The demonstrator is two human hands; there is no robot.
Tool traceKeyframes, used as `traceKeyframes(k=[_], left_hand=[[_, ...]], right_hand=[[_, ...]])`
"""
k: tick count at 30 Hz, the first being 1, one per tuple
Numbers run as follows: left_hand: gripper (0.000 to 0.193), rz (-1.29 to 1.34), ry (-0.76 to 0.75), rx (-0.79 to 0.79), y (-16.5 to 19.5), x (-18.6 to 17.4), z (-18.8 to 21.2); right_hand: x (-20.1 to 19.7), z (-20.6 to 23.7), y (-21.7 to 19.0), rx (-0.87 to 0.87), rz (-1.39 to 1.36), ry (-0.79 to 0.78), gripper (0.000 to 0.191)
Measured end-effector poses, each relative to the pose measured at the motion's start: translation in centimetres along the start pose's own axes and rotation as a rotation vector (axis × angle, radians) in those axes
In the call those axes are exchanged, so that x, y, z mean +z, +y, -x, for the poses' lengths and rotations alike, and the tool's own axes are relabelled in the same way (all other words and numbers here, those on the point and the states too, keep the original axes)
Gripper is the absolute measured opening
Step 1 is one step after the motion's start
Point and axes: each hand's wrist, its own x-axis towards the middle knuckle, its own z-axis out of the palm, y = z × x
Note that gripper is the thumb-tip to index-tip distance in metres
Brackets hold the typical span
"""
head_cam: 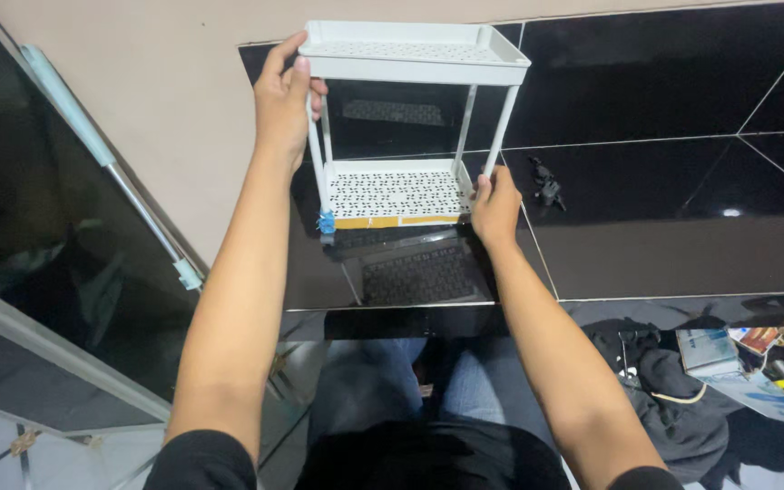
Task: The person takes apart a small white plastic two-tier shelf on a black tiled counter, pulling the perforated trays off the leg posts and removing the black plastic connector clips, then reassembles the shelf by fitting the trays back onto the posts and pressing the clips into place.
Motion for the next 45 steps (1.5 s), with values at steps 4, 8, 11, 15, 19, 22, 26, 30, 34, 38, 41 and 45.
traceKeyframes(k=[4,8,11,15,19,22,26,30,34,38,41,45], left_hand=[[0.036,-0.014,-0.012,0.038,0.0,0.3,0.2],[0.033,0.006,-0.064,0.065,0.2,0.0,-0.2],[0.036,0.074,-0.114,0.074,0.3,-0.5,0.0],[0.042,0.105,-0.124,0.099,0.1,-0.7,0.7],[0.048,0.152,-0.114,0.083,-0.3,-0.6,0.8],[0.052,0.254,-0.163,0.041,-0.7,-0.8,0.9],[0.051,0.371,-0.243,0.000,-1.4,-1.3,0.7],[0.045,0.300,-0.153,0.092,-2.9,-1.2,0.2],[0.043,0.171,-0.077,0.152,-4.3,-1.0,0.1],[0.056,-0.007,-0.122,0.213,-3.8,-1.6,0.1],[0.055,-0.216,-0.074,0.194,-2.6,-2.1,0.5],[0.047,-0.354,-0.036,0.194,-1.6,-1.7,0.2]], right_hand=[[-0.4,0.8,0.2,-0.078,0.040,-0.001,0.009],[-0.4,1.1,0.1,-0.060,0.077,-0.017,0.013],[-0.5,1.2,-0.2,-0.050,0.066,-0.022,0.013],[-0.7,1.4,-0.3,-0.055,0.040,-0.022,0.011],[-0.6,1.6,0.1,-0.011,0.029,-0.043,0.013],[-0.5,1.6,0.7,-0.065,0.047,-0.033,0.013],[-0.3,1.0,2.1,-0.037,0.052,-0.073,0.014],[-0.3,-0.8,3.2,-0.025,0.137,-0.166,0.017],[-0.3,-1.8,4.3,0.015,0.179,-0.246,0.022],[0.1,-2.2,4.6,0.018,0.220,-0.253,0.024],[0.3,-2.4,3.3,-0.032,0.271,-0.173,0.036],[1.2,-2.0,-1.3,-0.374,0.310,0.070,0.053]])
